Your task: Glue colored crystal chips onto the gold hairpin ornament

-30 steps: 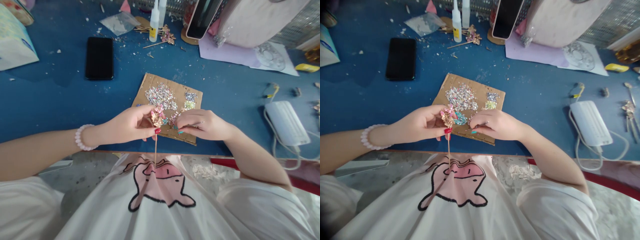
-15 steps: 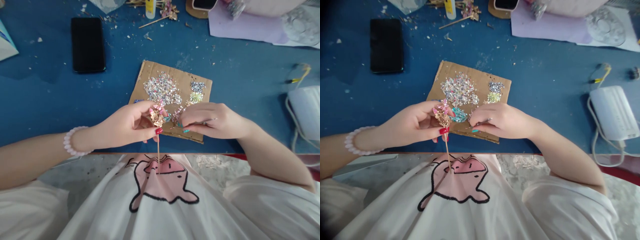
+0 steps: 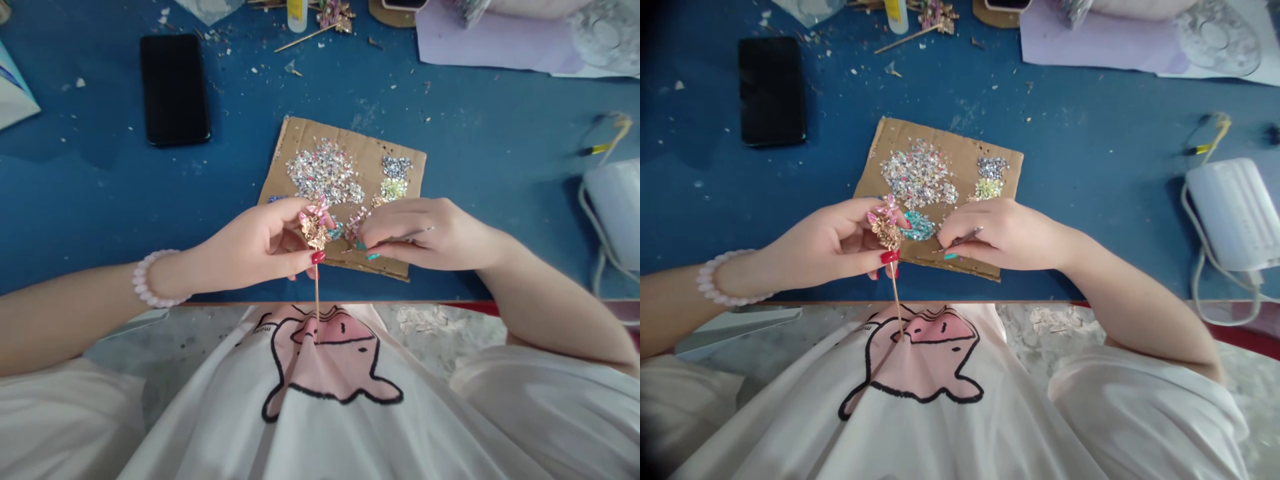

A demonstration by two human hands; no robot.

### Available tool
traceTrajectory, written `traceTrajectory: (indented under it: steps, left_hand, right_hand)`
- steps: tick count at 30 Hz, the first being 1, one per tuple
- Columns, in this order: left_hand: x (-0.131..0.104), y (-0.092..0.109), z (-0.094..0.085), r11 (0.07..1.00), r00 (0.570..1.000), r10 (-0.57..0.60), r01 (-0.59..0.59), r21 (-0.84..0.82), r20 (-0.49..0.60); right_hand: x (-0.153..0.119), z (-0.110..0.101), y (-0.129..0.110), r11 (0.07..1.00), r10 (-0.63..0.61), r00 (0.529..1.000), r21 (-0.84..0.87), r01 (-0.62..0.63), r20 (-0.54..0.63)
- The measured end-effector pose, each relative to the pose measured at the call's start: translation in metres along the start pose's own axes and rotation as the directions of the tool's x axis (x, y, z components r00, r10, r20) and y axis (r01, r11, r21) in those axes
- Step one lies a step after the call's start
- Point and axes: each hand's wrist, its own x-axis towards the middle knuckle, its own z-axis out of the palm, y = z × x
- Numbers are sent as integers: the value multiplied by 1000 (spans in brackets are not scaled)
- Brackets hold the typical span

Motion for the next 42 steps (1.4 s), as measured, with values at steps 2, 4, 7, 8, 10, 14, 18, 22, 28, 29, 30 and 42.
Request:
traceTrajectory:
  steps: [2, 4, 7, 8, 10, 14, 18, 22, 28, 29, 30, 42]
  left_hand:
    - [0, -1, 0, 1000, 1000, -3, 3, -9, 4]
    - [1, -1, 1, 1000, 1000, -6, 6, -10, 7]
    - [1, -2, 1, 1000, 1000, -6, 6, -10, 5]
    - [1, -2, 1, 1000, 1000, -4, 4, -11, 6]
    - [1, -2, 1, 1000, 1000, 0, 0, -13, 9]
    - [1, -2, 1, 1000, 1000, 5, -5, -6, 14]
    - [1, -3, 1, 999, 999, 30, -30, -12, 18]
    - [2, -4, 1, 998, 998, 67, -67, -3, 19]
    - [2, -4, 1, 996, 995, 92, -92, 4, 30]
    - [2, -4, 1, 996, 995, 93, -93, 3, 30]
    - [2, -3, 1, 996, 995, 93, -93, 4, 29]
    - [3, -4, 1, 996, 995, 94, -94, -5, 28]
  right_hand:
    - [0, 1, 0, 1000, 1, 1000, -7, -1, -4]
    - [0, 1, 0, 1000, -7, 1000, -12, 7, -18]
    - [0, 1, 1, 1000, -24, 999, -10, 24, -32]
    - [0, 1, 1, 1000, -24, 999, -10, 24, -31]
    - [0, 2, 1, 1000, -19, 999, -9, 18, -26]
    - [0, 2, 1, 1000, -20, 999, -14, 20, -28]
    - [0, 1, 2, 999, -37, 999, -29, 36, -30]
    - [0, 0, 3, 999, -48, 998, -26, 47, -30]
    - [1, 1, 3, 999, -49, 999, -24, 49, -18]
    - [1, 1, 3, 999, -49, 999, -25, 48, -16]
    - [1, 1, 3, 998, -51, 999, -26, 51, -19]
    - [1, 1, 2, 996, -84, 996, -30, 83, -31]
